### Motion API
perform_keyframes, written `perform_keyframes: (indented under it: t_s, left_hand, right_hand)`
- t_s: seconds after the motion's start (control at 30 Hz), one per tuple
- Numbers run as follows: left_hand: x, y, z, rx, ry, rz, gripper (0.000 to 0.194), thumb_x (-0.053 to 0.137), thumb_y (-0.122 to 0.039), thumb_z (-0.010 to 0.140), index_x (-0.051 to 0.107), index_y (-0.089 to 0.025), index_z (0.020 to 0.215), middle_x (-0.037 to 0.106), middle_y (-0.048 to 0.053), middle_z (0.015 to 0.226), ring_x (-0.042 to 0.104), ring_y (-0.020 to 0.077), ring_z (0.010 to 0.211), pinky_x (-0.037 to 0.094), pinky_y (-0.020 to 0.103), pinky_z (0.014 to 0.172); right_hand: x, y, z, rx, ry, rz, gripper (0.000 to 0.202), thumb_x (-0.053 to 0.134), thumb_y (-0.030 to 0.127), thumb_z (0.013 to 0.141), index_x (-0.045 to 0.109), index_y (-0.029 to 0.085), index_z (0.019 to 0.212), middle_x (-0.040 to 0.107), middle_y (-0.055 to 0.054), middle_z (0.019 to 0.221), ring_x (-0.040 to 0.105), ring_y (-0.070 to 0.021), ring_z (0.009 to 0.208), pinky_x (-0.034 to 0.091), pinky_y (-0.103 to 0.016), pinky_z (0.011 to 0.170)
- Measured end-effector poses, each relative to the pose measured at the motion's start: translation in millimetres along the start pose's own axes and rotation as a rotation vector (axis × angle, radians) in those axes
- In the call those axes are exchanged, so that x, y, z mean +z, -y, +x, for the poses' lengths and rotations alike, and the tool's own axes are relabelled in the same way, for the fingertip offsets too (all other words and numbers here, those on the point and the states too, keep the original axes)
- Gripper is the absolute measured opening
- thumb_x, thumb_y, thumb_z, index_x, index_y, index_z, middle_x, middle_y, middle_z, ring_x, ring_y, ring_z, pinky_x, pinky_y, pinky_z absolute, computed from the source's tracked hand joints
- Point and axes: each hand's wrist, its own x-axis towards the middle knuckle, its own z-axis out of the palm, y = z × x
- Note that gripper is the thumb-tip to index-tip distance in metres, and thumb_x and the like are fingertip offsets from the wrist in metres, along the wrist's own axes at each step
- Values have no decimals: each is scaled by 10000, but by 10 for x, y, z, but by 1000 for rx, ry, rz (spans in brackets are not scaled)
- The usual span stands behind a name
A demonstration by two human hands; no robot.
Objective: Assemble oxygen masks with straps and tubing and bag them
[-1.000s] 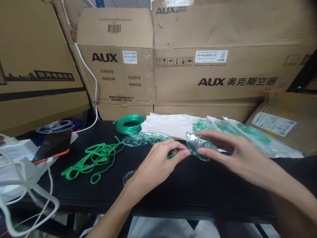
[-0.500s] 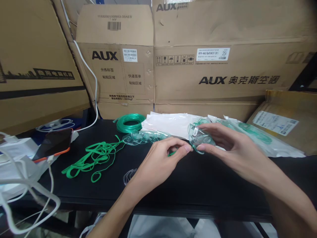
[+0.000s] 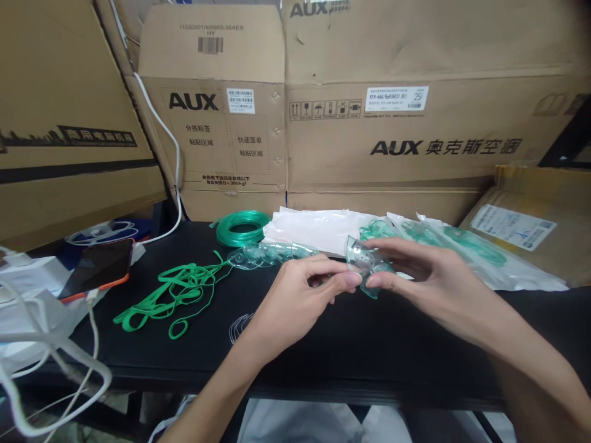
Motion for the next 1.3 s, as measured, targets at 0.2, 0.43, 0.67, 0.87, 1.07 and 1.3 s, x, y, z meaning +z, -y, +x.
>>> perform_keyframes:
  t_s: [0.2,0.43,0.67,0.87,1.07,1.3]
  left_hand:
    - [14,46,5,-24,-5,-31,259,674,-426,1007,802,-217,922,702,-17,886,576,131,797,439,254,745]
    - [13,47,28,-62,-22,-89,309,663,-473,1003,804,-213,915,723,-20,826,551,132,779,412,258,723]
    - [21,22,29,-61,-4,-128,263,701,-411,983,798,-192,874,714,-13,814,576,140,785,414,259,732]
    - [43,15,22,-109,88,-120,441,571,-532,1038,764,-176,862,667,-6,814,565,149,821,418,259,763]
    - [60,16,22,-83,79,-106,342,548,-443,1064,678,-197,866,621,-30,848,549,137,844,412,246,783]
    - [14,29,-5,-152,88,48,371,511,-452,1063,551,-211,783,476,-50,758,417,130,725,337,273,666]
  right_hand:
    - [80,43,-9,-153,-28,89,424,813,461,889,683,330,1271,686,-58,1365,679,-311,1209,628,-427,954]
    - [118,106,-19,-273,-52,138,281,758,350,954,655,363,1215,560,-22,1494,580,-288,1356,616,-403,996]
    - [77,125,-16,-303,-43,-48,84,705,310,990,771,306,940,670,-15,1395,633,-287,1284,529,-426,1049]
    - [106,155,-29,-320,-10,9,138,695,228,978,768,297,884,719,10,1332,682,-248,1204,547,-368,996]
    - [129,135,-32,-294,5,37,148,667,213,995,734,291,889,690,20,1360,647,-221,1253,499,-355,1029]
    - [29,78,-23,-261,-101,36,149,630,223,1012,675,288,885,674,1,1313,618,-265,1267,473,-437,1043]
